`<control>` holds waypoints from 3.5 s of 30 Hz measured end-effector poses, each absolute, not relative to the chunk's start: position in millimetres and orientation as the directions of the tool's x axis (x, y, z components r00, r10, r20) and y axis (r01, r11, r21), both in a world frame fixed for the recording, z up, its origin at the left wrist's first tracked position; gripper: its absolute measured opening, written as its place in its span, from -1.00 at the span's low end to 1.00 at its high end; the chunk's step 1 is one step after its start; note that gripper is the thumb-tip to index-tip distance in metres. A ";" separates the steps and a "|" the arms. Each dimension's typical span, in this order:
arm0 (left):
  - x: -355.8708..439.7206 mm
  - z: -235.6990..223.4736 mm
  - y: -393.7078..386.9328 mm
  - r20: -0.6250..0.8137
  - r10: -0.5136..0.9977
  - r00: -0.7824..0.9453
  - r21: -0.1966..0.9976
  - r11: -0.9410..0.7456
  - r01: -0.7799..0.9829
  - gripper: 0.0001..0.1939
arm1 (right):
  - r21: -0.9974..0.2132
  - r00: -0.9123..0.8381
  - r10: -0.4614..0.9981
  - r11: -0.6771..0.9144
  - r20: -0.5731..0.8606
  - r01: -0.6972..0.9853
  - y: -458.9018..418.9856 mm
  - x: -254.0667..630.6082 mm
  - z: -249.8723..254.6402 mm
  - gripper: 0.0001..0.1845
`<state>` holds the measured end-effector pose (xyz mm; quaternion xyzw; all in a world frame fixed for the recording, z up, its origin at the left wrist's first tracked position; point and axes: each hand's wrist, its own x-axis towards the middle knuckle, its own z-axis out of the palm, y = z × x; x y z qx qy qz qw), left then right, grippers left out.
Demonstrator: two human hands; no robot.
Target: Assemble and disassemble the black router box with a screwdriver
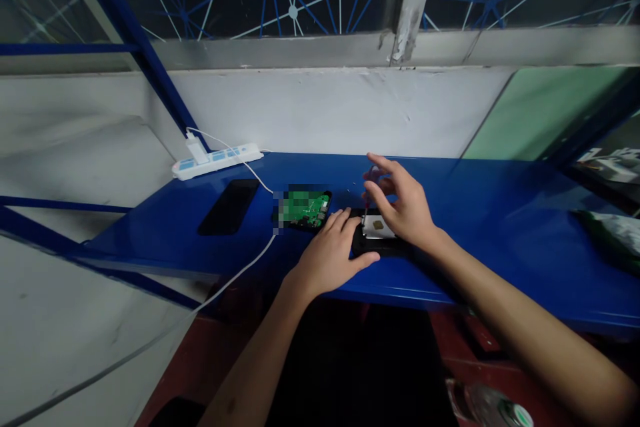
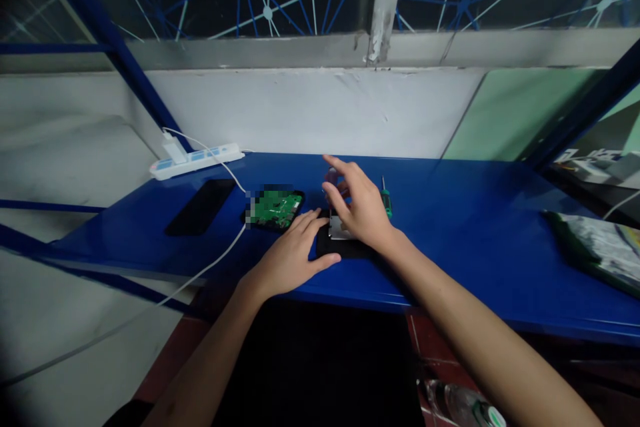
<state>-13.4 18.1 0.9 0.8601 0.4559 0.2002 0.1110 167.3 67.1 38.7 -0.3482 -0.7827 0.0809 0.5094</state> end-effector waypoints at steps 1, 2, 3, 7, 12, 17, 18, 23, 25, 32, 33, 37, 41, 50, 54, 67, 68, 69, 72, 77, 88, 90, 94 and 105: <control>-13.4 0.7 18.2 0.245 0.828 0.505 0.372 -0.561 0.740 -0.33 | -0.472 -0.240 0.624 0.744 0.744 0.473 67.4 167.5 38.7 -0.54; -13.4 0.6 18.2 0.245 0.827 0.505 0.370 -0.562 0.740 -0.34 | -0.458 -0.242 0.616 0.747 0.750 0.483 67.7 167.8 38.9 -0.55; -13.3 0.6 18.2 0.243 0.828 0.506 0.369 -0.561 0.741 -0.34 | -0.443 -0.246 0.607 0.750 0.755 0.491 68.0 168.1 39.1 -0.57; -12.6 1.4 17.5 0.240 0.827 0.509 0.371 -0.563 0.739 -0.36 | -0.434 -0.248 0.609 0.744 0.754 0.508 68.1 169.1 40.0 -0.59; -12.1 2.5 17.0 0.237 0.830 0.505 0.364 -0.557 0.746 -0.36 | -0.410 -0.238 0.623 0.709 0.745 0.573 67.3 169.2 40.5 -0.60; -12.8 1.6 17.4 0.241 0.826 0.510 0.365 -0.564 0.740 -0.35 | -0.338 -0.206 0.630 0.630 0.749 0.699 65.1 167.0 42.2 -0.62; -12.9 1.3 17.5 0.242 0.825 0.511 0.365 -0.565 0.740 -0.35 | -0.322 -0.198 0.628 0.613 0.752 0.722 64.4 166.4 42.6 -0.62; -13.3 0.2 18.0 0.251 0.822 0.511 0.368 -0.569 0.735 -0.37 | -0.331 -0.211 0.611 0.650 0.763 0.684 60.9 164.1 42.6 -0.61; -13.5 0.2 18.0 0.253 0.821 0.512 0.370 -0.571 0.733 -0.37 | -0.424 -0.202 0.633 0.688 0.747 0.588 60.2 163.6 42.0 -0.61; -13.3 -0.3 17.6 0.236 0.829 0.507 0.379 -0.559 0.737 -0.34 | -0.564 -0.179 0.707 0.669 0.685 0.484 60.3 162.9 41.6 -0.60; -13.1 -0.2 17.5 0.236 0.829 0.508 0.379 -0.560 0.737 -0.34 | -0.557 -0.181 0.703 0.671 0.688 0.490 60.7 162.9 41.4 -0.60; -12.5 1.1 16.9 0.223 0.832 0.509 0.375 -0.555 0.743 -0.34 | -0.515 -0.199 0.680 0.685 0.705 0.514 62.7 162.6 40.6 -0.62; -12.2 2.6 16.5 0.222 0.826 0.518 0.363 -0.563 0.742 -0.34 | -0.479 -0.220 0.671 0.685 0.708 0.549 63.4 160.8 41.6 -0.62; -12.5 3.3 16.8 0.250 0.817 0.520 0.360 -0.577 0.733 -0.40 | -0.468 -0.231 0.674 0.681 0.702 0.564 64.4 159.3 40.9 -0.61; -13.1 2.8 17.3 0.252 0.812 0.526 0.357 -0.583 0.730 -0.40 | -0.472 -0.282 0.680 0.694 0.676 0.543 64.8 161.9 36.0 -0.50; -13.6 6.9 15.3 0.183 0.853 0.489 0.394 -0.519 0.758 -0.38 | -0.587 0.037 0.829 0.363 0.559 0.724 114.0 257.7 45.1 -0.52; -13.9 7.1 15.0 0.181 0.853 0.489 0.398 -0.518 0.757 -0.38 | -0.559 0.027 0.854 0.315 0.519 0.767 118.7 272.9 40.7 -0.53; -14.1 7.1 14.7 0.181 0.853 0.489 0.401 -0.518 0.756 -0.38 | -0.509 0.004 0.881 0.270 0.473 0.817 122.6 286.8 35.3 -0.53; -14.8 7.2 14.1 0.178 0.857 0.484 0.405 -0.512 0.758 -0.37 | -0.434 0.038 0.909 0.161 0.415 0.886 130.5 315.5 17.3 -0.53; -14.5 8.5 13.7 0.166 0.863 0.477 0.389 -0.502 0.773 -0.38 | -0.407 0.021 0.929 0.142 0.371 0.902 135.2 319.4 1.1 -0.55; -12.1 14.9 13.1 0.177 0.850 0.496 0.289 -0.526 0.800 -0.47 | -0.323 -0.033 0.942 0.148 0.335 0.935 126.8 297.6 0.0 -0.49; -10.8 20.5 13.0 0.164 0.841 0.515 0.264 -0.540 0.799 -0.47 | -0.319 -0.028 0.942 0.141 0.334 0.937 126.5 295.8 -0.3 -0.50; -2.1 29.0 11.4 0.137 0.802 0.581 0.229 -0.596 0.769 -0.45 | -0.334 -0.009 0.943 0.126 0.332 0.934 129.1 296.8 -1.0 -0.48; 41.0 20.6 5.7 0.216 0.758 0.615 0.156 -0.649 0.745 -0.44 | -0.361 0.076 0.952 0.038 0.296 0.932 124.3 301.9 2.5 -0.34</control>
